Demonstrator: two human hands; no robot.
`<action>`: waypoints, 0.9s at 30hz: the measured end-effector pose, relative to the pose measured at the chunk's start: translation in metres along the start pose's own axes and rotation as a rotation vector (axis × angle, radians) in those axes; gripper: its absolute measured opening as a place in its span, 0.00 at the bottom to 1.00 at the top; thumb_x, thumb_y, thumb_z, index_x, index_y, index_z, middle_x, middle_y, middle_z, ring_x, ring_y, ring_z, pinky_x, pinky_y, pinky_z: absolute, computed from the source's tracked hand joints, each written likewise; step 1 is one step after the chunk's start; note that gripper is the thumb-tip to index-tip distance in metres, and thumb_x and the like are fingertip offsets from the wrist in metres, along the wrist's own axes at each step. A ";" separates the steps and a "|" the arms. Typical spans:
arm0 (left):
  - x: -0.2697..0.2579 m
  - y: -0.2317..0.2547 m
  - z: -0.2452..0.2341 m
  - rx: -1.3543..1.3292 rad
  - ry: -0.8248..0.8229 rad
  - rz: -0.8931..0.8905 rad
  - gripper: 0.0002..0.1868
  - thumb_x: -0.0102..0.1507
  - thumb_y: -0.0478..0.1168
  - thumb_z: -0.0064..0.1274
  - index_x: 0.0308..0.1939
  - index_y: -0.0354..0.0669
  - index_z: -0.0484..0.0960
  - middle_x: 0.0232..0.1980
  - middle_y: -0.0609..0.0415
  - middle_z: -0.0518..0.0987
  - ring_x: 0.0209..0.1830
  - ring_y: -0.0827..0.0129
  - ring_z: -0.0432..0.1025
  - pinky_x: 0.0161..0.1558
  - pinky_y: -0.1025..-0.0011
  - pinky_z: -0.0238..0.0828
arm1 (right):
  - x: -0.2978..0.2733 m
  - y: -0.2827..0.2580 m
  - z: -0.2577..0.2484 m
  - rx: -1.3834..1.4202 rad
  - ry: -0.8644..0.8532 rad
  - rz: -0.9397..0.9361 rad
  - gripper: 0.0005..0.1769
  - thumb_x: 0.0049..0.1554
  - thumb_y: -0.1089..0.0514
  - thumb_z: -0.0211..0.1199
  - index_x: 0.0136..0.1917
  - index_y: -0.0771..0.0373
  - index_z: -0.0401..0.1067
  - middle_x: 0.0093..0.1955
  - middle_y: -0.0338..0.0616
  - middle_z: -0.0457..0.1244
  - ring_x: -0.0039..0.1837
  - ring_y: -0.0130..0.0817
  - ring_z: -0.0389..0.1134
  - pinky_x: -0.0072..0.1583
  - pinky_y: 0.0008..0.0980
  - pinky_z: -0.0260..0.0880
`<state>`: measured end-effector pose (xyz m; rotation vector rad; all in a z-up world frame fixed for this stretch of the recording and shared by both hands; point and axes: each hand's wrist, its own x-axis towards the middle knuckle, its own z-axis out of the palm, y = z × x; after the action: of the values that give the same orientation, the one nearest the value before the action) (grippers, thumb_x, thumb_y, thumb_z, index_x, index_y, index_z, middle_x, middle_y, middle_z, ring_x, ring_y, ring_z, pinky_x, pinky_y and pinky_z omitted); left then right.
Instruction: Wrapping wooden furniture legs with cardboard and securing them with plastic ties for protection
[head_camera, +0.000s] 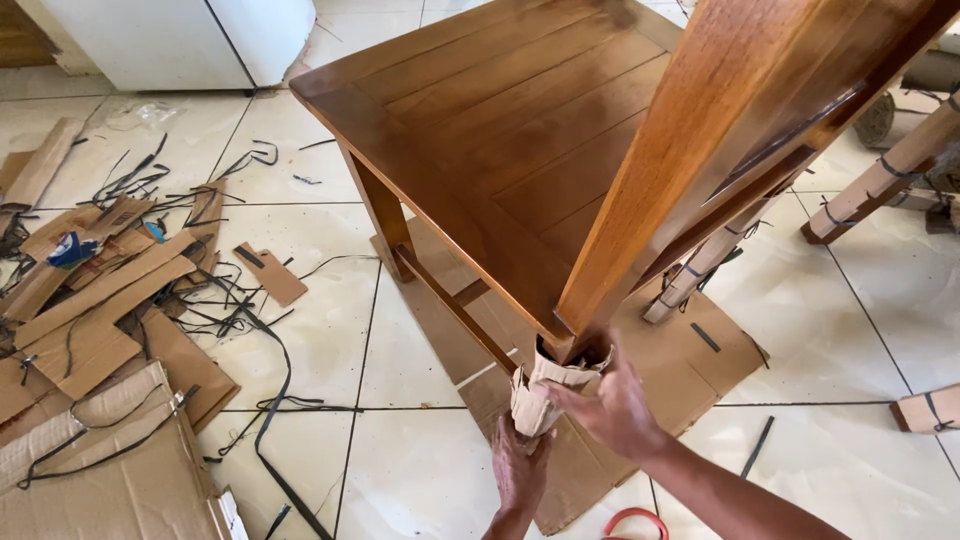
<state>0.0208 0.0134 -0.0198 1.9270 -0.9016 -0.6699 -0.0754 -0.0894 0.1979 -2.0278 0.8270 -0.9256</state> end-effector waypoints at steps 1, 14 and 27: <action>0.001 -0.002 -0.004 0.010 0.010 0.026 0.30 0.56 0.46 0.68 0.58 0.48 0.71 0.45 0.55 0.78 0.46 0.64 0.73 0.45 0.60 0.74 | -0.001 -0.015 0.000 0.099 0.113 -0.110 0.45 0.48 0.44 0.74 0.69 0.67 0.56 0.52 0.44 0.63 0.51 0.32 0.67 0.56 0.36 0.74; 0.007 -0.059 -0.080 0.241 0.147 0.197 0.29 0.49 0.28 0.62 0.56 0.43 0.80 0.45 0.54 0.83 0.51 0.60 0.72 0.50 0.64 0.79 | -0.031 -0.016 -0.033 -0.099 0.045 -0.120 0.26 0.50 0.38 0.67 0.52 0.59 0.70 0.45 0.41 0.71 0.45 0.30 0.75 0.49 0.35 0.79; 0.036 -0.010 -0.154 -0.068 0.404 -0.172 0.53 0.57 0.53 0.60 0.79 0.42 0.47 0.82 0.38 0.46 0.82 0.42 0.44 0.77 0.42 0.38 | -0.089 0.013 0.024 0.178 -0.224 0.876 0.34 0.52 0.47 0.67 0.67 0.60 0.65 0.54 0.52 0.67 0.51 0.39 0.64 0.53 0.40 0.61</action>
<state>0.1590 0.0630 0.0401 1.9953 -0.4594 -0.3801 -0.1065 -0.0182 0.1469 -1.3491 1.2858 -0.2525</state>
